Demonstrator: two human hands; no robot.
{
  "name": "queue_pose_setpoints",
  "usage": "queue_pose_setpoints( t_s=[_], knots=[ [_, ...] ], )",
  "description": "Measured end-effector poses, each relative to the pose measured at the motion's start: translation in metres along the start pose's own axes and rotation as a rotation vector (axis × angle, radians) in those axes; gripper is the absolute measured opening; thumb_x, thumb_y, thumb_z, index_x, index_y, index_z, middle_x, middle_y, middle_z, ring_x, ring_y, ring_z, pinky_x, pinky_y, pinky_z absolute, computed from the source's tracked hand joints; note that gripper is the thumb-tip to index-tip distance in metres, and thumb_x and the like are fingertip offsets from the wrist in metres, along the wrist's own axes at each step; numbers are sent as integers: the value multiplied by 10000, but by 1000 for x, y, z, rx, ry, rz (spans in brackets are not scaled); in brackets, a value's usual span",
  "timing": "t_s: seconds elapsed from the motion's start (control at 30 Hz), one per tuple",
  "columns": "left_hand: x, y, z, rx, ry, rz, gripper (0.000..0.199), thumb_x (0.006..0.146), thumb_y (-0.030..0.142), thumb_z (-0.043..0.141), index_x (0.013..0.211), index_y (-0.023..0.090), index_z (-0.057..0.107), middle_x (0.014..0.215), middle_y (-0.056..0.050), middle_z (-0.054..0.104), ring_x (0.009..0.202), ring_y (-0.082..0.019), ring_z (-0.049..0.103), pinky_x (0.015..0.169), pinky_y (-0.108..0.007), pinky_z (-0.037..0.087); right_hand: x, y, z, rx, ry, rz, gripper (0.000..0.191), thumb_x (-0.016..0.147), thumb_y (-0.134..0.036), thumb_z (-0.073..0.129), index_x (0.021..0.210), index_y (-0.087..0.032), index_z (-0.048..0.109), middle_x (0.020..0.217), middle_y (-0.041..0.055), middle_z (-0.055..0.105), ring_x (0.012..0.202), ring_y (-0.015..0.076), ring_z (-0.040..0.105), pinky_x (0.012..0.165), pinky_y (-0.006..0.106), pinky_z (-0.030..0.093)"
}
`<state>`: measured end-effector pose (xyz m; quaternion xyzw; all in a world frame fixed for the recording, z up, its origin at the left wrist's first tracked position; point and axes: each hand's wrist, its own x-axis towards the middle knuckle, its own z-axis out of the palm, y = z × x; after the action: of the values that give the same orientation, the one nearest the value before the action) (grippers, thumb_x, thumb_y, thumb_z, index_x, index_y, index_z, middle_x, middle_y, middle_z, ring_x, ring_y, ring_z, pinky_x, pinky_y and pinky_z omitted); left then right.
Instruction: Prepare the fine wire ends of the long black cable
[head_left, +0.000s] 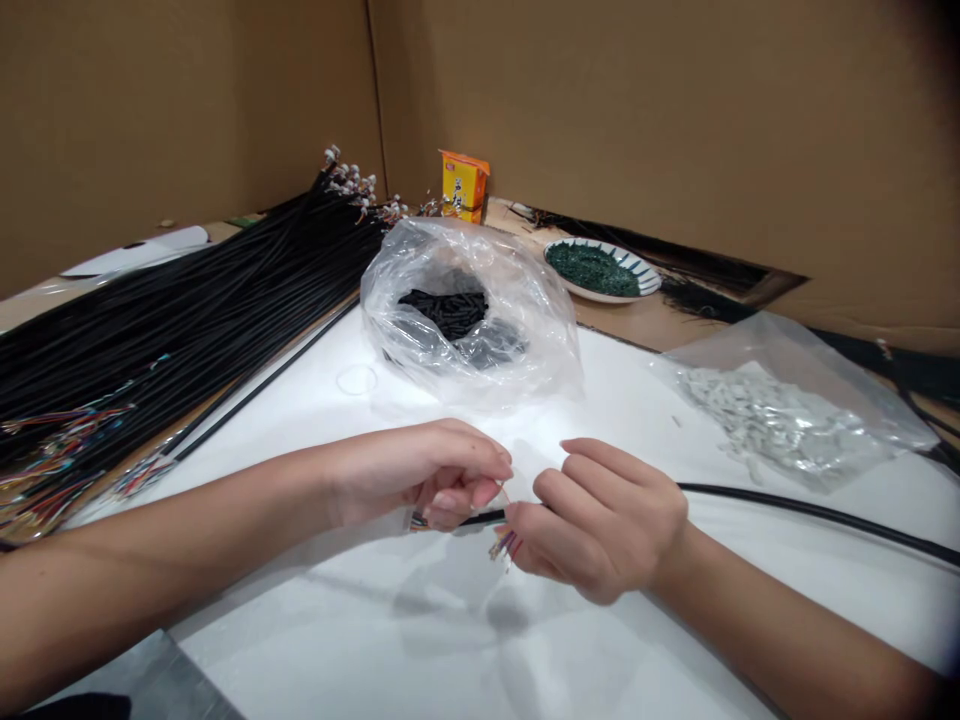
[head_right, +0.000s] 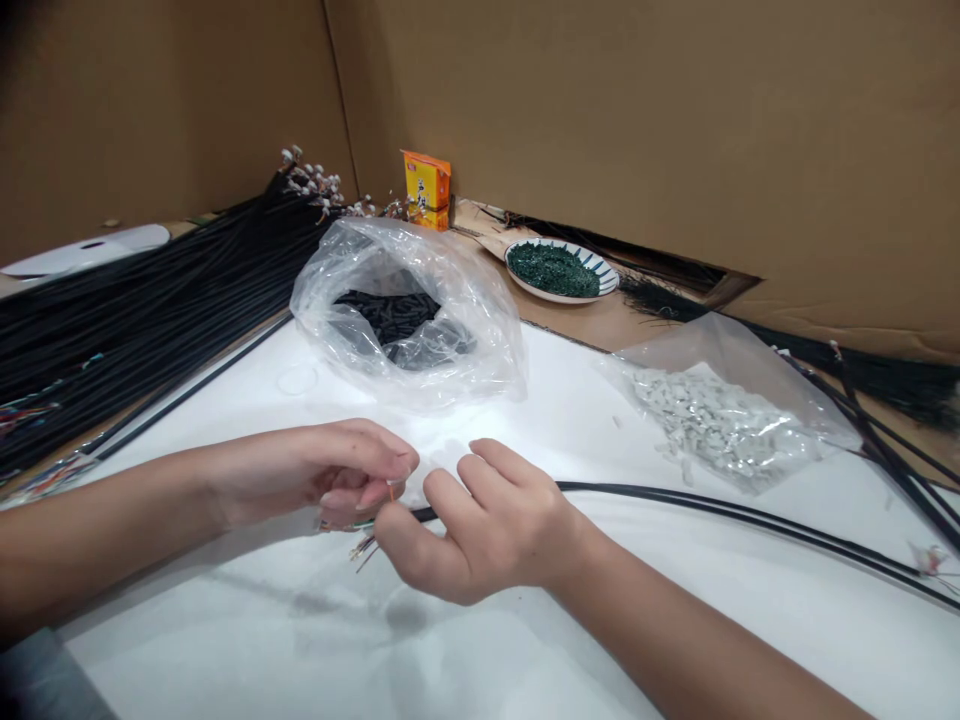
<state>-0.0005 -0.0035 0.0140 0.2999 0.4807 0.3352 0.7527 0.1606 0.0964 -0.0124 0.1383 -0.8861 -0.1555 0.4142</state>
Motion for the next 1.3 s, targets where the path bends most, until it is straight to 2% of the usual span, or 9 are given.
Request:
queue_pose_setpoints(
  t_s=[0.1,0.2,0.37,0.57,0.67,0.73,0.9,1.03,1.3],
  knots=[
    [0,0,1,5,9,4,303,804,308,511,554,144,463,427,60,287,425,-66,223,464,-246,148,-1,-1,1,9,54,-14,86,767,-164,480,695,-211,480,408,-63,451,353,94,333,483,283,492],
    [0,0,1,9,7,1,297,803,304,511,558,143,464,426,61,284,428,-67,221,462,-245,137,-2,-6,1,46,84,-16,96,709,-148,560,694,-206,485,466,-37,553,394,108,430,548,334,537],
    [2,1,1,-12,16,24,289,804,296,502,559,147,463,442,53,306,439,-74,248,469,-251,148,-1,-15,-1,76,141,78,106,681,-129,603,695,-193,520,644,7,677,485,125,537,648,385,567],
    [1,0,-1,-47,30,30,298,805,325,502,562,155,467,440,52,286,443,-81,242,481,-261,149,1,-17,1,140,199,189,176,630,-51,625,625,-183,508,699,2,681,493,121,535,610,364,564],
    [0,-1,-1,-36,32,29,299,806,333,502,567,155,469,438,52,285,444,-81,245,482,-259,152,0,-17,-2,197,162,222,201,658,-50,617,603,-192,486,698,-25,664,502,108,530,637,349,562],
    [0,0,0,-22,30,25,296,799,334,512,568,154,465,443,51,299,442,-78,247,479,-255,153,0,-15,-5,237,113,207,230,682,-55,617,580,-198,468,693,-39,655,512,103,534,650,340,559],
    [0,1,1,-26,42,21,251,775,292,530,579,146,470,482,43,360,440,-67,272,466,-242,167,-2,-4,-11,232,46,40,191,809,-78,531,648,-180,546,752,-1,683,561,115,587,629,331,560],
    [0,2,1,-6,35,17,261,781,306,521,580,147,477,453,49,331,431,-70,278,468,-243,170,-4,0,-10,295,67,64,219,881,-76,414,742,-166,558,796,18,695,595,113,610,641,333,556],
    [1,2,1,-7,33,7,270,791,307,489,575,145,489,432,50,307,421,-71,256,462,-245,154,-1,2,-9,276,81,39,169,871,-110,431,762,-183,539,753,6,672,524,104,551,566,295,506]
  ],
)
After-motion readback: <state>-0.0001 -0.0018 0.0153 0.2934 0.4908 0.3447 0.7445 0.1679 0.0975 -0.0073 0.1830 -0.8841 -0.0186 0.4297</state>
